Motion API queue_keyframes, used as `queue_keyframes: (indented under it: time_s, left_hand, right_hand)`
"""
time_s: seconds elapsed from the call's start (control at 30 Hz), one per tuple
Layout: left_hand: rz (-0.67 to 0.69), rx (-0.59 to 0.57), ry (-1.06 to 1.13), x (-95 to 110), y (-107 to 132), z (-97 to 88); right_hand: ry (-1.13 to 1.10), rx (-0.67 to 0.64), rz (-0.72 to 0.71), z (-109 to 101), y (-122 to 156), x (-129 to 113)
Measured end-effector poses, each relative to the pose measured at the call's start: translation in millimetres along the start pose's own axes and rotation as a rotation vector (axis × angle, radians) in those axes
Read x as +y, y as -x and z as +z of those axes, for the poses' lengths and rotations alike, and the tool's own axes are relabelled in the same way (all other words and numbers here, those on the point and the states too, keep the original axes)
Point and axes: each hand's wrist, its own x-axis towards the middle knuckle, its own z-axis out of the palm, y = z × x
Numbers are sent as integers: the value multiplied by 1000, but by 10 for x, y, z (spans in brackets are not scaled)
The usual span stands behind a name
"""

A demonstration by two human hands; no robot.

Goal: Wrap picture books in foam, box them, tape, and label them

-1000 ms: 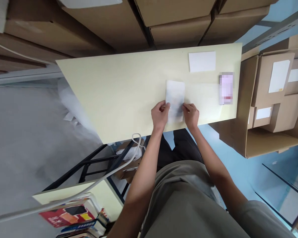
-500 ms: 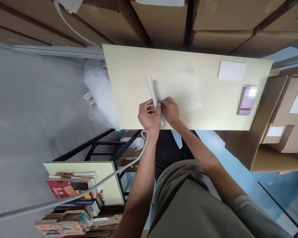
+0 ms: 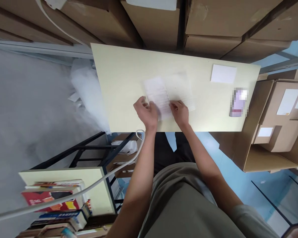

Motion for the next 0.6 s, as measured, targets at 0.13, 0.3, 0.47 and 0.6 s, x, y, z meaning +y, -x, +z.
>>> queue_keyframes:
  time_s: [0.13, 0.3, 0.47, 0.6]
  left_hand:
    - [-199, -41, 84, -209, -58, -187]
    - [-140, 60, 103, -179, -22, -363]
    - [-3, -41, 31, 191, 232, -348]
    - [98, -124, 34, 403, 408, 112]
  right_hand:
    - [62, 20, -7, 217, 70, -100]
    - [106, -66, -41, 532, 207, -243]
    - [95, -117, -39, 413, 150, -232]
    - [-52, -51, -76, 18, 73, -42]
